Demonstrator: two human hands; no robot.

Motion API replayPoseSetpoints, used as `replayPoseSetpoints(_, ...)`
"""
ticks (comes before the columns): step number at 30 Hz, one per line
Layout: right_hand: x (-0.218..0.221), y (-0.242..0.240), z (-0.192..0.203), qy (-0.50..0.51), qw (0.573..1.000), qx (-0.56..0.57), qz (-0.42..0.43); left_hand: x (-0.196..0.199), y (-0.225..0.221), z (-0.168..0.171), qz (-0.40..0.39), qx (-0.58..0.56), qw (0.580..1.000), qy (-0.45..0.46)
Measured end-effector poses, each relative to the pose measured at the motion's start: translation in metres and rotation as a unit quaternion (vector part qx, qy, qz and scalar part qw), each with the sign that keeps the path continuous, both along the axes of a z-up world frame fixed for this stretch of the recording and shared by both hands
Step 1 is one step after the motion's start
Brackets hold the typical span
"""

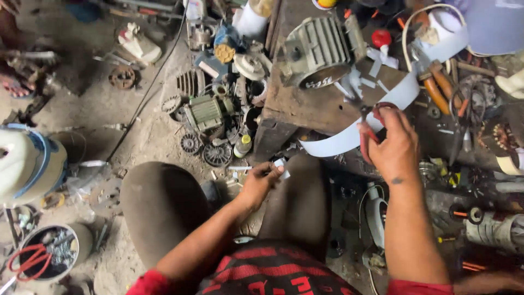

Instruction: Cutting insulation strips and inserting them into the slots of a motor stator as part of a repair process.

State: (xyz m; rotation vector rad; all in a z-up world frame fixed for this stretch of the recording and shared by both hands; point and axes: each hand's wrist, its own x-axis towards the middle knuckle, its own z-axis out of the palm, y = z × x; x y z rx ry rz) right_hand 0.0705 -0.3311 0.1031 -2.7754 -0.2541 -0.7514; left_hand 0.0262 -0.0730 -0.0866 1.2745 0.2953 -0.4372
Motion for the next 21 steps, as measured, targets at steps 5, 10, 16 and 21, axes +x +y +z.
replayPoseSetpoints(5,-0.002,0.001,-0.041,0.022,0.998,0.006,-0.051,0.005,-0.028,-0.022,0.009,-0.134,0.988,0.078)
replayPoseSetpoints(10,0.003,0.018,-0.042,0.007,0.997,0.006,-0.071,0.01,-0.023,0.003,0.009,-0.196,0.976,0.09)
replayPoseSetpoints(16,-0.007,0.042,-0.023,-0.006,1.0,-0.02,-0.016,-0.007,0.017,0.022,0.07,-0.236,0.969,0.009)
replayPoseSetpoints(21,-0.008,0.06,-0.023,-0.038,0.999,-0.027,-0.022,-0.023,0.035,0.034,0.195,-0.24,0.951,0.008)
